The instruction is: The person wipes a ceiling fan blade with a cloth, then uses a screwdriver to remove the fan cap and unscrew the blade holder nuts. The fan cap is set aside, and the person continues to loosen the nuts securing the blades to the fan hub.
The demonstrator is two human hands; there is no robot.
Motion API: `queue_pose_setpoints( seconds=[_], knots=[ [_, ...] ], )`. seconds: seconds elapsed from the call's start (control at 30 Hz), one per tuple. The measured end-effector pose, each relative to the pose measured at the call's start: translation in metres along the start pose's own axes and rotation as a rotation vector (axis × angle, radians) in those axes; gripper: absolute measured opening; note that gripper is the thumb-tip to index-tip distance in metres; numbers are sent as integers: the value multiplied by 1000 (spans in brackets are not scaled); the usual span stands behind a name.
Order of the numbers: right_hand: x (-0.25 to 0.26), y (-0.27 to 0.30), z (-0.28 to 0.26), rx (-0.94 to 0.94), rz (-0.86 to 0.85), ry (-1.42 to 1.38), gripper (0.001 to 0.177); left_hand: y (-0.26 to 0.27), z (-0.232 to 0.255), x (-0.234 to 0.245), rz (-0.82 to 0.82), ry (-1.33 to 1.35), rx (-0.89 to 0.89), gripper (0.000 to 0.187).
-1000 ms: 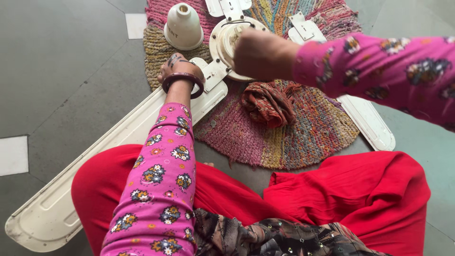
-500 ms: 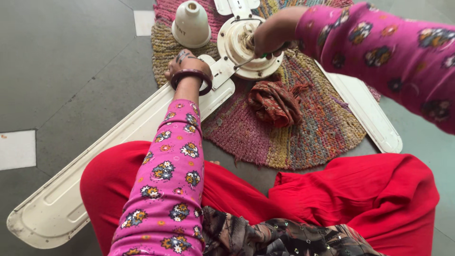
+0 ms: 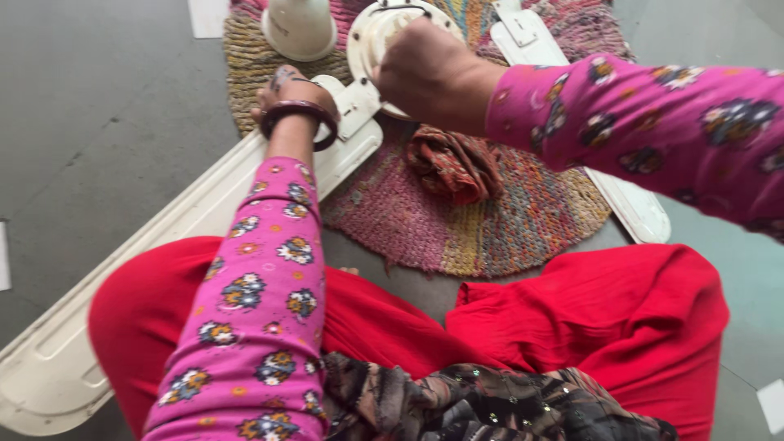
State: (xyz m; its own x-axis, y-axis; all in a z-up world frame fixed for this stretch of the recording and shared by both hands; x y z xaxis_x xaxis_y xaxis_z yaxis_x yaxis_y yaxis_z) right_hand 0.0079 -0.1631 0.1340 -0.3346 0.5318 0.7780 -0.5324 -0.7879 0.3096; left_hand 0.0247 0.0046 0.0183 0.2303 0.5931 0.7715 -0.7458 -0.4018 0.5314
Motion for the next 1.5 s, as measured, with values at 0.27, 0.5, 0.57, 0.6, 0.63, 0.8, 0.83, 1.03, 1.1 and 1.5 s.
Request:
queue_pose_setpoints(
  seconds=[0.27,0.5,0.57,0.6,0.63,0.8,0.83,1.03,1.1,1.5],
  knots=[
    [-18,4,31,-66,-74,-152,7,-2,-3,1,11,15,-28,96],
    [-45,-12,60,-339,-290,-872,33,-5,-2,-4,38,-23,-91,89],
    [-44,-10,68,-383,-315,-914,30,-6,0,-5,28,-57,-110,90],
    [-42,-7,70,-367,-291,-865,27,-7,2,-6,18,-64,-105,91],
    [-39,-4,69,-351,-264,-817,25,-8,3,-6,10,-74,-100,93],
    [-22,3,62,-380,-326,-689,23,-11,6,-11,35,-71,-114,95],
    [-21,2,60,-395,-379,-685,26,-12,7,-11,24,-88,-109,99],
    [-21,-5,55,-382,-288,-438,24,-10,8,-10,34,-82,-103,97],
    [-17,-2,50,-231,-144,-291,11,-8,7,-10,18,-83,-104,95],
    [8,17,30,38,27,-252,10,-15,9,-10,8,-103,-125,92]
  ],
)
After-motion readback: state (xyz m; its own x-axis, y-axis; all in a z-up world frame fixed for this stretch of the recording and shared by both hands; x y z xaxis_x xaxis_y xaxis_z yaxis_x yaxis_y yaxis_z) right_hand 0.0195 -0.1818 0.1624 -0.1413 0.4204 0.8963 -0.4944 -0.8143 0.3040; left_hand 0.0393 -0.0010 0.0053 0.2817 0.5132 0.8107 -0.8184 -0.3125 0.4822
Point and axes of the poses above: each hand's wrist, its own y-axis away from the middle knuckle, its own x-axis out of the back of the hand, z = x × y, the point moved 2 cm from there along -y, towards the middle knuckle, and after that the axes turned 3 degrees about -z, right-handed, at the moved point
